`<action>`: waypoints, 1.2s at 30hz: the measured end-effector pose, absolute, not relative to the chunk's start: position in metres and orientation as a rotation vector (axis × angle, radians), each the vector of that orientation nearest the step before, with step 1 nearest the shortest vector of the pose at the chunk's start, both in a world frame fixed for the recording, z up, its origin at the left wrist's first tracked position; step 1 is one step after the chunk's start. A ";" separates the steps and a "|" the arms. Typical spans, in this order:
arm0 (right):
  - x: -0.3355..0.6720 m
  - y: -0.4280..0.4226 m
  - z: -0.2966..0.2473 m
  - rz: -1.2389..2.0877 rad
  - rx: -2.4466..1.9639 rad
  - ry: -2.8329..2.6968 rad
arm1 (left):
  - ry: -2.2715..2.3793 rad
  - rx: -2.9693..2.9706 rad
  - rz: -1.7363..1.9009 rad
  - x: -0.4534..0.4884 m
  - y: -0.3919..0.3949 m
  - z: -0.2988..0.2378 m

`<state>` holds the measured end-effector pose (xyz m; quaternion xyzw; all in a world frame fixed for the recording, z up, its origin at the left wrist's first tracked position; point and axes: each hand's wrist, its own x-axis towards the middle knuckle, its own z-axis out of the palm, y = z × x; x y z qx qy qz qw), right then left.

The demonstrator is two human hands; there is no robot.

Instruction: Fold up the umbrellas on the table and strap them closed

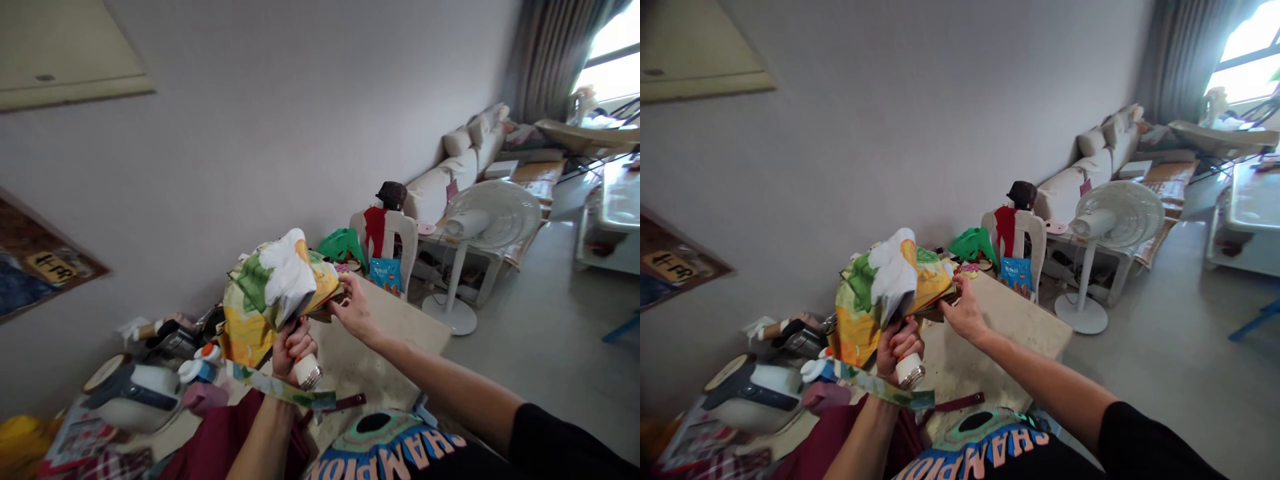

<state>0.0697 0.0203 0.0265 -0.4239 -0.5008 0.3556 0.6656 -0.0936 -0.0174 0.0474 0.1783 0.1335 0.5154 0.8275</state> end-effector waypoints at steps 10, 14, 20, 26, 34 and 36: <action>0.068 0.028 0.032 0.683 -1.096 -0.981 | 0.349 0.330 1.049 -0.087 -0.017 0.044; 0.066 0.034 0.025 0.664 -1.185 -1.036 | 0.364 0.333 1.022 -0.083 -0.016 0.039; 0.074 0.045 0.017 0.530 -1.216 -1.034 | 0.348 0.399 1.050 -0.081 -0.011 0.035; 0.079 0.031 -0.002 0.350 -1.327 -1.133 | 0.294 0.389 1.193 -0.092 -0.004 0.043; 0.097 0.023 0.010 0.482 -1.140 -1.237 | 0.350 0.430 1.138 -0.113 -0.006 0.049; 0.104 0.008 0.041 0.330 -1.065 -1.263 | 0.383 0.488 1.095 -0.112 -0.006 0.044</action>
